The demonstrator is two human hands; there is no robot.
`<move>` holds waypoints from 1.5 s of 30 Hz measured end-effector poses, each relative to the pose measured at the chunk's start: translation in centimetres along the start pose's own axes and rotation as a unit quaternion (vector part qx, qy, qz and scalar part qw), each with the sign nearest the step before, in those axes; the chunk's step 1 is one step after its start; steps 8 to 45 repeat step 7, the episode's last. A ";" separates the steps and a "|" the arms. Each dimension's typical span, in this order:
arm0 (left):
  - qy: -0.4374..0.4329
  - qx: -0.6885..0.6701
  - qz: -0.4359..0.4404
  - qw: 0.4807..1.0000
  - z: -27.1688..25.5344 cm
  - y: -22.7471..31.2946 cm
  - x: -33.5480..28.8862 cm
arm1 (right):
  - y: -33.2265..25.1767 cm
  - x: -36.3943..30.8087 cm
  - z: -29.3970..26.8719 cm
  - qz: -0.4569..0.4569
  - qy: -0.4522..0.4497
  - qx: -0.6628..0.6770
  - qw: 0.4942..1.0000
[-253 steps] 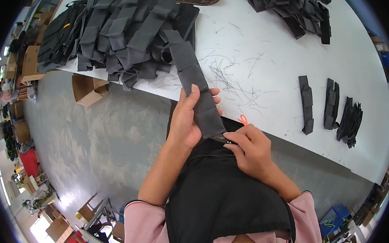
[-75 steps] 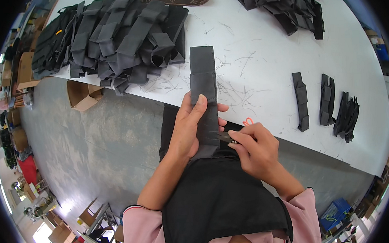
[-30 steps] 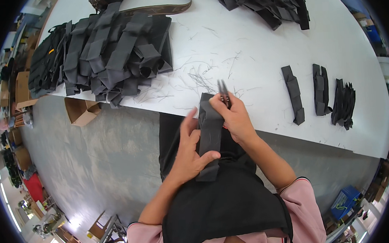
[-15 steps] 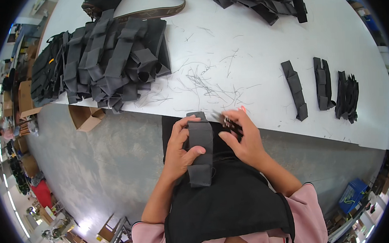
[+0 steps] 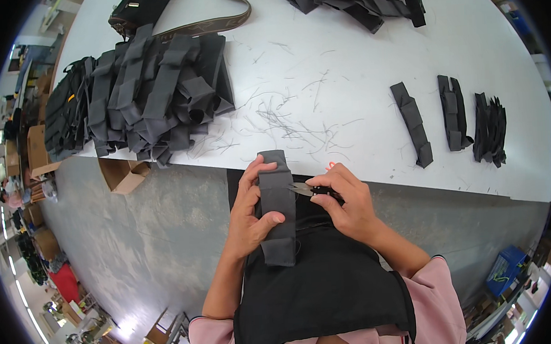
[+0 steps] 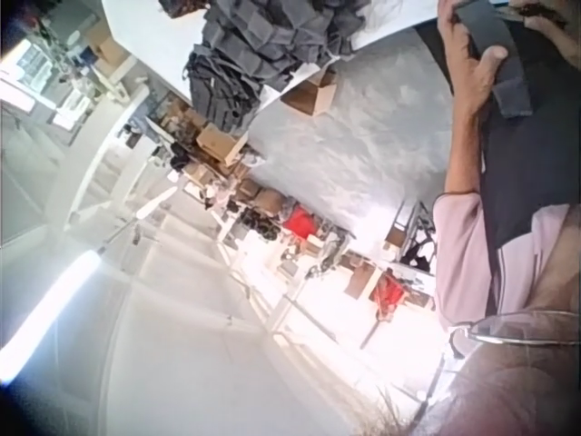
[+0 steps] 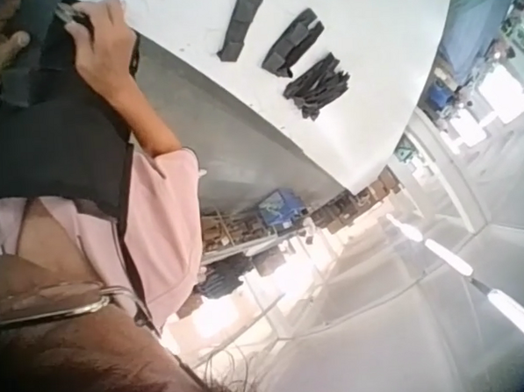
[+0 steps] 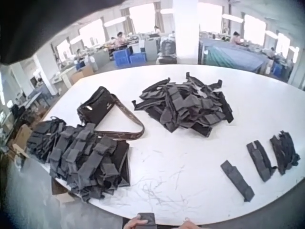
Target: The recorder is using small snips to trim excess threads and refine the edges of black fabric components, likely parts for bags or apparel, at a long assembly table.
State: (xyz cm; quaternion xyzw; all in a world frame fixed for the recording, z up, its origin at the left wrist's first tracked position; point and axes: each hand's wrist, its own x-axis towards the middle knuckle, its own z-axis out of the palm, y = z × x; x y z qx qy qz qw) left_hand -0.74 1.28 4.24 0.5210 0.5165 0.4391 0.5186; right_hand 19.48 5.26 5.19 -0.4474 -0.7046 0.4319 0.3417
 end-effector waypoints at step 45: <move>-0.011 0.021 0.000 1.000 -0.1 -0.1 0.1 | 0.2 -0.7 0.1 0.012 0.051 0.005 0.999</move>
